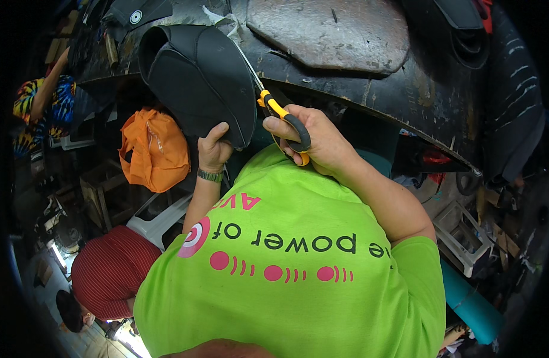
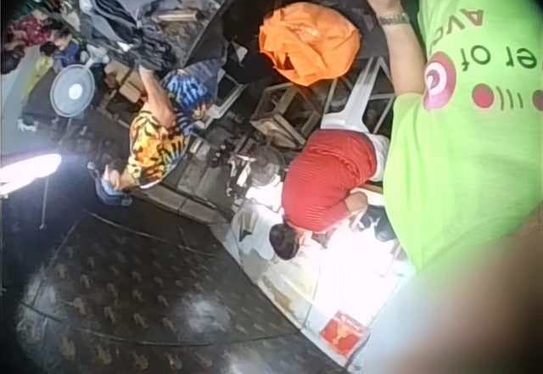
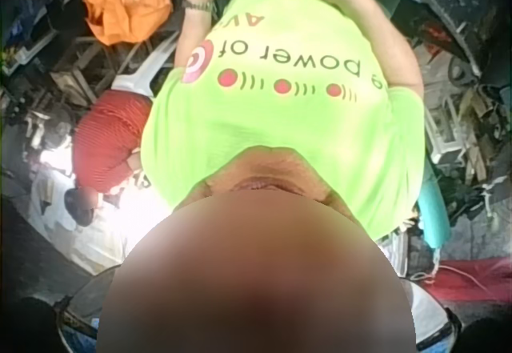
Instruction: The person uses scissors to cut a black shoe cover and a white foam insert. They trim the foam to fit inside the cover, then cut the cover's edges to shape it. The person repeatedly adjusts and trims both pieces to achieve a snug fit.
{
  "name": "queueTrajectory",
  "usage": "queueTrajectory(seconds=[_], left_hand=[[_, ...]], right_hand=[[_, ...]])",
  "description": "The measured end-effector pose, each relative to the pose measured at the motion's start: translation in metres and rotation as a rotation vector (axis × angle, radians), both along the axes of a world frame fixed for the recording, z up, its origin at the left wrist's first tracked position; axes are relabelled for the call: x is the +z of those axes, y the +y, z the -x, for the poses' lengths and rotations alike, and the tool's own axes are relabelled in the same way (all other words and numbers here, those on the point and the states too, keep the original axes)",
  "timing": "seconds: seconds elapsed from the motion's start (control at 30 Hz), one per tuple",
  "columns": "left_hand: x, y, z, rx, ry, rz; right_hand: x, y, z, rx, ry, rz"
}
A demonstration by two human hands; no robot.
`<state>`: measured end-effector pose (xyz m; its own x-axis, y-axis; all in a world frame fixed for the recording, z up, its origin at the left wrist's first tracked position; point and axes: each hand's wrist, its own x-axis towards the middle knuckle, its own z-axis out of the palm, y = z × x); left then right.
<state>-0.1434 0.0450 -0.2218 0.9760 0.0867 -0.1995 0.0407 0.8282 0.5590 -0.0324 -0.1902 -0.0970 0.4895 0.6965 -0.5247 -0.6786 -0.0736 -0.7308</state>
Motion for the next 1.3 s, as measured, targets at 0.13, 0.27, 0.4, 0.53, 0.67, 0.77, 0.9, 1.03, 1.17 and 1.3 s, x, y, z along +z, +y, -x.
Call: queueTrajectory(seconds=[0.13, 0.27, 0.4, 0.53, 0.67, 0.77, 0.9, 1.03, 1.17, 1.3], left_hand=[[-0.006, -0.003, 0.004, 0.076, 0.010, -0.015], [-0.013, 0.002, 0.010, 0.056, -0.054, 0.149], [-0.019, 0.011, 0.013, -0.040, -0.063, 0.312], [-0.019, 0.008, 0.016, -0.010, -0.035, 0.231], [-0.013, 0.009, 0.017, 0.002, -0.031, 0.141], [-0.009, 0.012, 0.018, -0.021, -0.053, 0.124], [-0.010, 0.013, 0.021, -0.022, -0.015, 0.029], [-0.014, 0.016, 0.023, -0.050, -0.010, 0.075], [-0.017, 0.017, 0.024, -0.050, 0.000, 0.105], [-0.007, 0.015, 0.021, -0.019, -0.030, -0.011]], right_hand=[[-0.005, -0.002, -0.003, 0.018, 0.093, -0.058], [-0.009, 0.001, -0.001, 0.008, 0.145, -0.103], [-0.008, 0.004, 0.003, 0.091, 0.099, -0.065], [-0.004, 0.010, -0.001, 0.108, -0.044, 0.019], [0.004, 0.014, -0.011, 0.176, -0.626, 0.402], [0.011, 0.013, -0.013, 0.184, -0.976, 0.626], [0.014, 0.017, -0.017, 0.166, -1.085, 0.687], [0.009, 0.021, -0.021, 0.181, -1.094, 0.696], [-0.002, 0.020, -0.030, 0.160, -1.111, 0.626], [0.000, -0.003, -0.048, -0.109, -1.048, 0.478]])
